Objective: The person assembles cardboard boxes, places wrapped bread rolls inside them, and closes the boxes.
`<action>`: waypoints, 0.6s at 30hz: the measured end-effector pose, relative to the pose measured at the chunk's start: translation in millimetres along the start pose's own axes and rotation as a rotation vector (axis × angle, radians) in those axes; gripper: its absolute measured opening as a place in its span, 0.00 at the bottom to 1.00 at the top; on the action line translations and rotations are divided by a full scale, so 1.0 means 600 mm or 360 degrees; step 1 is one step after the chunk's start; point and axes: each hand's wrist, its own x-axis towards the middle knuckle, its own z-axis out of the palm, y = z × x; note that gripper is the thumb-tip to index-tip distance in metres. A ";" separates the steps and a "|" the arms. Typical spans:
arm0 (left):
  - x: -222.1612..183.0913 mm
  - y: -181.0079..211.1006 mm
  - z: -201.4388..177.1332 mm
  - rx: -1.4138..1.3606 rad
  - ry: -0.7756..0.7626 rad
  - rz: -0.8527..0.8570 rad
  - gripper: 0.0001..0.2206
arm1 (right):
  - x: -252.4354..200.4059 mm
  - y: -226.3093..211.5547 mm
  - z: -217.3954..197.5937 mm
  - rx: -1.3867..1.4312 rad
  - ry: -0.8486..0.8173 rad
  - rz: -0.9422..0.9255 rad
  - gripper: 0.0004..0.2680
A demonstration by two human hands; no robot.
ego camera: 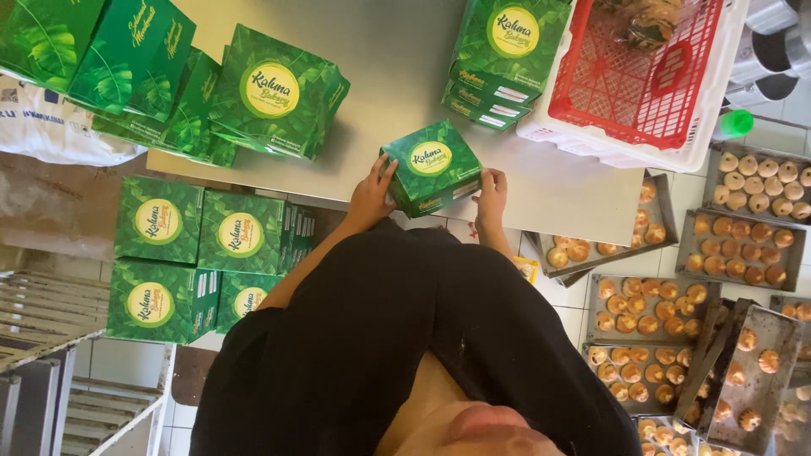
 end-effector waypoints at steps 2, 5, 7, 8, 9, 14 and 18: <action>-0.006 -0.010 0.013 0.0050 0.0001 0.0008 0.46 | 0.005 0.013 -0.003 0.0065 -0.0034 0.0062 0.11; -0.008 -0.014 0.016 0.0121 0.0028 0.0032 0.44 | 0.007 0.022 -0.005 0.0109 -0.0090 0.0149 0.10; -0.004 -0.014 0.012 0.0141 0.0052 0.0055 0.44 | 0.007 0.026 -0.005 0.0093 -0.0106 0.0173 0.10; -0.002 -0.013 0.011 0.0140 0.0038 0.0036 0.44 | 0.007 0.030 -0.005 0.0089 -0.0142 0.0161 0.10; -0.001 -0.012 0.010 0.0136 0.0022 0.0017 0.44 | 0.006 0.033 -0.007 0.0083 -0.0177 0.0150 0.10; -0.005 -0.018 0.008 0.0103 -0.0128 -0.0139 0.42 | 0.032 0.090 -0.010 -0.0040 -0.0304 0.0308 0.12; -0.020 -0.053 0.036 -0.0094 -0.0167 -0.0179 0.42 | 0.065 0.183 -0.018 -0.0375 -0.0309 0.0115 0.13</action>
